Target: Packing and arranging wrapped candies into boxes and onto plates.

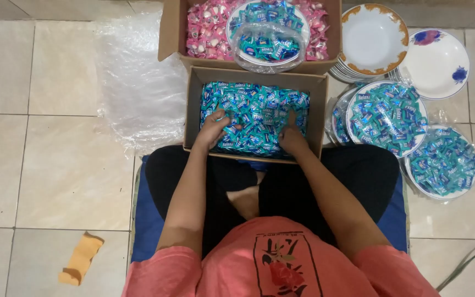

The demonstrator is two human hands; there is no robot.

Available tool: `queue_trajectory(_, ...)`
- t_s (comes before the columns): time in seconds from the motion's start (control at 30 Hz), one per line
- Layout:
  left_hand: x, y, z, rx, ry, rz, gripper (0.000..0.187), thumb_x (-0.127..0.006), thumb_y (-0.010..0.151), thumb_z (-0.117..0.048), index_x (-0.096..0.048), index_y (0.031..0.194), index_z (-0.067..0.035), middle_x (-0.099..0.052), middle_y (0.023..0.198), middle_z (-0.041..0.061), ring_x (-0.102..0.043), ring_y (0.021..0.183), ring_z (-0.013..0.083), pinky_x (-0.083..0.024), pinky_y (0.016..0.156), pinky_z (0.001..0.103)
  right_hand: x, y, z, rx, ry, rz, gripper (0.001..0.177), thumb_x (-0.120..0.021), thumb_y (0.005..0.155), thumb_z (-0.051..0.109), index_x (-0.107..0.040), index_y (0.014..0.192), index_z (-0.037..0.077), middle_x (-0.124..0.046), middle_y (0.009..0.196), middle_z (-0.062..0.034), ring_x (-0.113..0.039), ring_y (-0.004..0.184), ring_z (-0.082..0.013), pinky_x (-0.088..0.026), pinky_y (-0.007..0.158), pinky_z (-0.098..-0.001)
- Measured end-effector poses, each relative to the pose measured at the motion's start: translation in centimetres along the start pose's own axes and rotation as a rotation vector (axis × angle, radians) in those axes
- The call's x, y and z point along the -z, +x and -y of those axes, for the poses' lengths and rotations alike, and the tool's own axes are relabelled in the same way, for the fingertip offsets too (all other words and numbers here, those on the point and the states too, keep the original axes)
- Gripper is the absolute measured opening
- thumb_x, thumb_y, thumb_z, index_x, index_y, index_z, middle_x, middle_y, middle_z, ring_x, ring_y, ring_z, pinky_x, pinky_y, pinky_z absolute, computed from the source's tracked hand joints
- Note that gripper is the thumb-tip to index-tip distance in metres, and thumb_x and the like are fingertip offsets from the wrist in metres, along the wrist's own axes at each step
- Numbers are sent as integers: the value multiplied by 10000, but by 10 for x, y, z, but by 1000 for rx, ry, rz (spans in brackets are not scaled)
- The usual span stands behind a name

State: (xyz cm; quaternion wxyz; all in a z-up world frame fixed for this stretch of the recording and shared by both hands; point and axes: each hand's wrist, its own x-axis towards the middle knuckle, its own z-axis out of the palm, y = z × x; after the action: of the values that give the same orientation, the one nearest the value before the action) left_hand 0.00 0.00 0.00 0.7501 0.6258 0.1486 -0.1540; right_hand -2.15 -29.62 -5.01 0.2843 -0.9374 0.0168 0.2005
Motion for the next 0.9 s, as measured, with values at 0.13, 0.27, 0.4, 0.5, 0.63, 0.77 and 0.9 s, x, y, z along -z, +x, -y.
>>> queue_trajectory(0.13,-15,-23,-29,-45,-20,-39,136,-665,798,-106,-560,722,-147,-378,633,9,-405,466,116,-407,432,252,-9,4,-12,-44,-56,1,417,-661,938,256,-644,1255,-15,-492,1397,-389,-607,1218,-502,-559,953,-568)
queue_trajectory(0.27,-16,-22,-28,-181,-84,-32,141,-625,789,-30,-545,685,-83,-408,752,50,-455,626,165,-453,546,323,-20,9,-20,-34,-145,18,312,-654,916,260,-734,1113,31,-611,1235,-340,-679,1105,-461,-593,872,-514)
queue_trajectory(0.4,-19,-28,-42,-216,-48,1,149,-618,820,-59,-576,679,-85,-417,626,36,-399,544,123,-339,502,304,-4,8,-8,-53,42,-58,372,-657,939,320,-722,1114,-1,-553,1236,-327,-616,1183,-521,-521,981,-564)
queue_trajectory(0.5,-13,-16,-33,-223,-22,-26,137,-639,798,-54,-595,670,-78,-461,552,79,-447,464,132,-328,489,267,-5,21,-25,-206,444,-86,439,-618,969,527,-739,1195,171,-619,1260,-218,-631,1189,-392,-523,972,-503)
queue_trajectory(0.63,-9,-10,-26,-264,-42,-47,133,-640,752,2,-553,686,-73,-459,527,96,-460,452,147,-307,478,276,42,-7,33,-244,1313,-67,632,-601,1051,263,-364,1578,8,-355,1499,-244,-563,1188,-304,-558,930,-438)
queue_trajectory(0.77,-10,-10,-25,-168,-95,37,323,-524,864,34,-554,1181,-19,-528,867,134,-609,684,215,-494,546,323,80,-1,57,-131,1695,-20,219,-606,996,56,-617,1203,126,-629,1147,-126,-679,1044,-268,-573,851,-370)
queue_trajectory(0.9,-1,23,17,12,-11,19,373,-510,939,-70,-659,1272,10,-638,831,129,-696,583,204,-409,360,268,110,45,72,151,1722,120,256,-587,992,86,-622,1225,187,-732,1186,-118,-742,1052,-272,-635,864,-405)
